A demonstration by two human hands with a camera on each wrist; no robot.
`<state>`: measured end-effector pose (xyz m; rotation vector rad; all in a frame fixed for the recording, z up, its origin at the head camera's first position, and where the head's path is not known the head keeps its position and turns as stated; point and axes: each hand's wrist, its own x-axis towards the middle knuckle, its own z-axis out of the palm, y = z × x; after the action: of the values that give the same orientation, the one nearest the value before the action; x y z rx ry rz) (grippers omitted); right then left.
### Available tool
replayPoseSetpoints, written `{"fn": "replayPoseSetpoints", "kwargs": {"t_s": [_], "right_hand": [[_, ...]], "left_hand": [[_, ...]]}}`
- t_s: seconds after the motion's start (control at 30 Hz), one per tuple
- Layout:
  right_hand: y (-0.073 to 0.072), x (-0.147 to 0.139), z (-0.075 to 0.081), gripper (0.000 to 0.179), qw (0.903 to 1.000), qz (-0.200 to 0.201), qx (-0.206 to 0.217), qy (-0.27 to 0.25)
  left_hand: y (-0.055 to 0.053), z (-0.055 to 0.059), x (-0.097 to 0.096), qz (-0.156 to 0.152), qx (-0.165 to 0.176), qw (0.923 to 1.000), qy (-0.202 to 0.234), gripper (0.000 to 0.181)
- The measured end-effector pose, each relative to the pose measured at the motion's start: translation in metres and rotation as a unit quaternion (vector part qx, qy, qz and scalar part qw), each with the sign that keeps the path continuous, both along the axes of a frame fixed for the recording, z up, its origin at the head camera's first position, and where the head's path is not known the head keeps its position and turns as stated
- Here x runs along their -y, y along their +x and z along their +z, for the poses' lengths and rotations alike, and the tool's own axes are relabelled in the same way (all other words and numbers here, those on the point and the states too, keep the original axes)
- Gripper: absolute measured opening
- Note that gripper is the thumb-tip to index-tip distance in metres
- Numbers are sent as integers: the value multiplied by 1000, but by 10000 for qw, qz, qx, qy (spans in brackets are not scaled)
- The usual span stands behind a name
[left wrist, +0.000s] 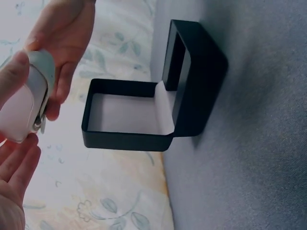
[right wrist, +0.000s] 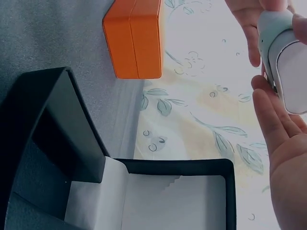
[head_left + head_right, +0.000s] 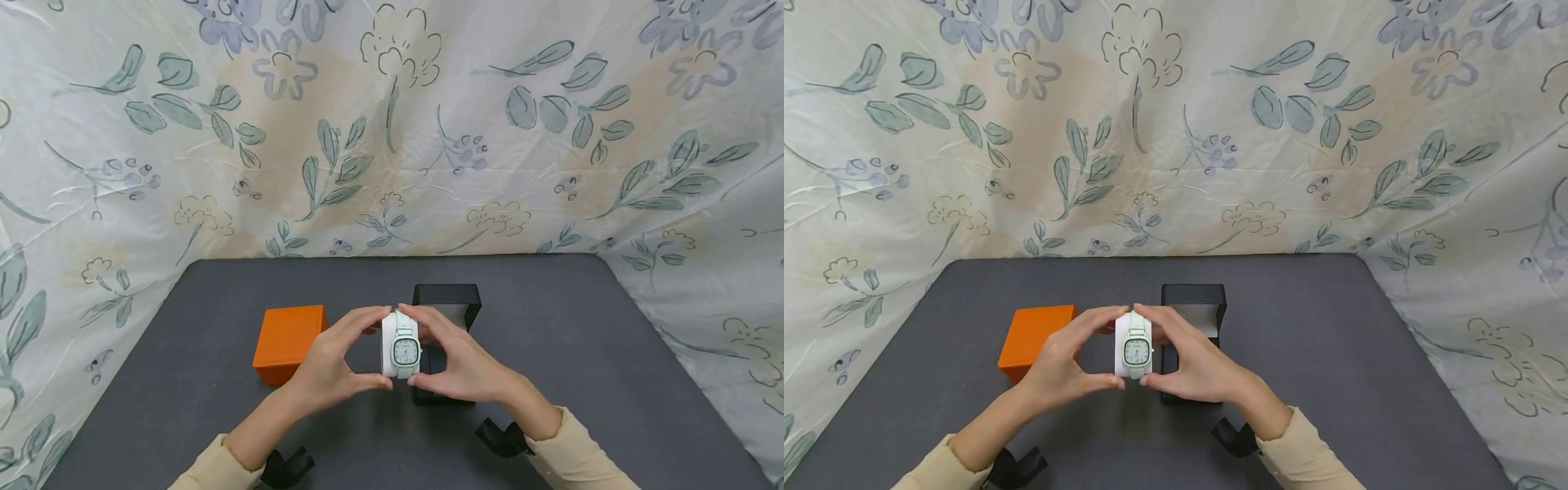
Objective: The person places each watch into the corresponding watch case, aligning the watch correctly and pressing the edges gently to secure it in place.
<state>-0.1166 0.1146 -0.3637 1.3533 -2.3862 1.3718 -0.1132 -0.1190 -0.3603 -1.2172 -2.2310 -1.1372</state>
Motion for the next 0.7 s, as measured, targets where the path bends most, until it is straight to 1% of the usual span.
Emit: {"fn": "replayPoseSetpoints", "kwargs": {"t_s": [0.2, 0.27, 0.53, 0.7], "right_hand": [[-1, 1, 0, 87, 9999, -20, -86, 70], [-2, 1, 0, 86, 9999, -41, -80, 102], [-1, 2, -2, 82, 9996, -157, 169, 139], [0, 4, -5, 79, 9992, -351, 127, 120]], "left_hand": [[-1, 0, 0, 4, 27, 10000, -49, 94], [-1, -1, 0, 0, 2, 10000, -77, 94], [-1, -5, -1, 50, 16, 9999, -143, 88], [-2, -9, -2, 75, 47, 9999, -84, 86]]}}
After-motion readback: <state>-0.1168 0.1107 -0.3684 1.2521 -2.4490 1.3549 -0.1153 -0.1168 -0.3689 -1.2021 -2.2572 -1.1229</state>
